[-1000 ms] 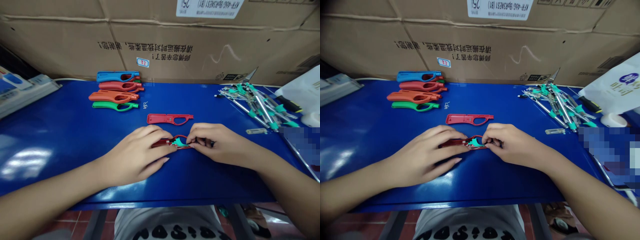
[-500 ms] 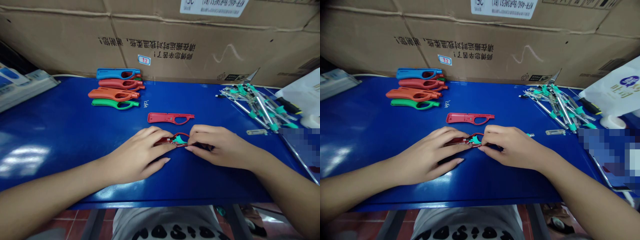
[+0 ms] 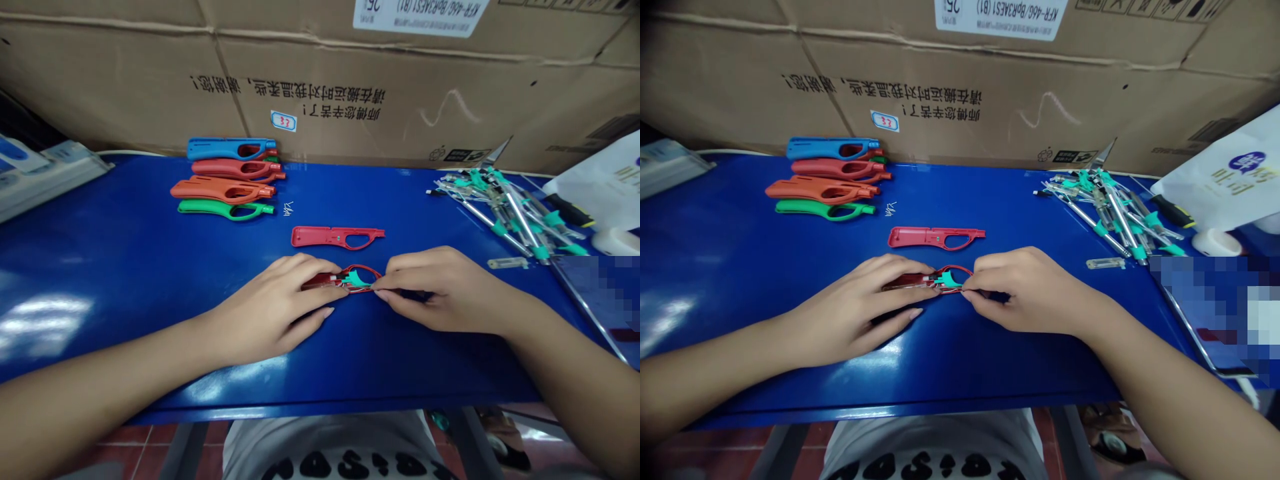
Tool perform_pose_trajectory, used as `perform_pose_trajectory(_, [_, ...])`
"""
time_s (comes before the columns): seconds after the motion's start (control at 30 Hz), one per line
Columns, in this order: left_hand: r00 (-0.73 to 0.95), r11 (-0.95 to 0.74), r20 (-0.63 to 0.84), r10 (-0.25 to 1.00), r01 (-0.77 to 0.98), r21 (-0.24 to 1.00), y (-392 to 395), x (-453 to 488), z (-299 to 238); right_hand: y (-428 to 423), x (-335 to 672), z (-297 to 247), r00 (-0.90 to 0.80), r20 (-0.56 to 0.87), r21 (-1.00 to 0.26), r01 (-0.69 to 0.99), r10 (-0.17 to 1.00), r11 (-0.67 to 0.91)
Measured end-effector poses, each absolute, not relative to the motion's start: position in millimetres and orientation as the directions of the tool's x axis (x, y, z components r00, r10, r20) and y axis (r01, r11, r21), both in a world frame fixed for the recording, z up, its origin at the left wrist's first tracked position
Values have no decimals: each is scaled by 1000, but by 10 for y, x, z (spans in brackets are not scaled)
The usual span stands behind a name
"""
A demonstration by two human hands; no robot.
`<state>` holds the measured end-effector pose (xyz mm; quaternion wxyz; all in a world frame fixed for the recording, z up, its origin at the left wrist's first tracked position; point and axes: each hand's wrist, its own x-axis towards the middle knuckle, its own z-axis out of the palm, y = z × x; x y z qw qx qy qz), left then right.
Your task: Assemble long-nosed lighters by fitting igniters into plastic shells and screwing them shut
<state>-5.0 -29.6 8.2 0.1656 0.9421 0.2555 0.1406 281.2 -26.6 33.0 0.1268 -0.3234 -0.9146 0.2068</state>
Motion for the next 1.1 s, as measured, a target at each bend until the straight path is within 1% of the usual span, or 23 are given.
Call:
perform_pose_trajectory(0.2, [822,-807,177,541,448,384,-313,-45,81,-269,2808,338,-769,80,-457,537,634,709])
perform_pose_trajectory(0.33, [817,-808,193,543,445,385,-303,-69,69,-239,2833,349,-725,119,-458,567,679,685])
perform_pose_trajectory(0.43, [797,-801,221,562,459,383,-263,-102,98,-182,2861,332,-654,176,-377,646,736,664])
perform_pose_trajectory(0.53, [780,-785,211,589,490,379,-215,-134,160,-107,2883,285,-598,228,-275,718,768,640])
perform_pose_trajectory(0.6, [779,-782,204,593,496,376,-190,-147,192,-59,2896,250,-582,246,-256,732,775,631])
perform_pose_trajectory(0.73, [775,-781,225,591,481,398,-164,-155,188,2,2925,226,-576,250,-285,725,778,628])
perform_pose_trajectory(0.8, [764,-778,244,597,478,407,-158,-156,164,10,2940,247,-603,225,-318,697,765,643])
perform_pose_trajectory(0.9, [744,-780,283,605,481,400,-151,-162,135,8,2960,296,-678,131,-437,616,724,656])
perform_pose_trajectory(0.97, [739,-784,297,605,485,388,-150,-167,131,8,2972,317,-711,55,-507,585,701,633])
perform_pose_trajectory(1.1, [741,-801,318,591,494,339,-153,-171,141,24,2988,302,-685,-85,-574,627,724,527])
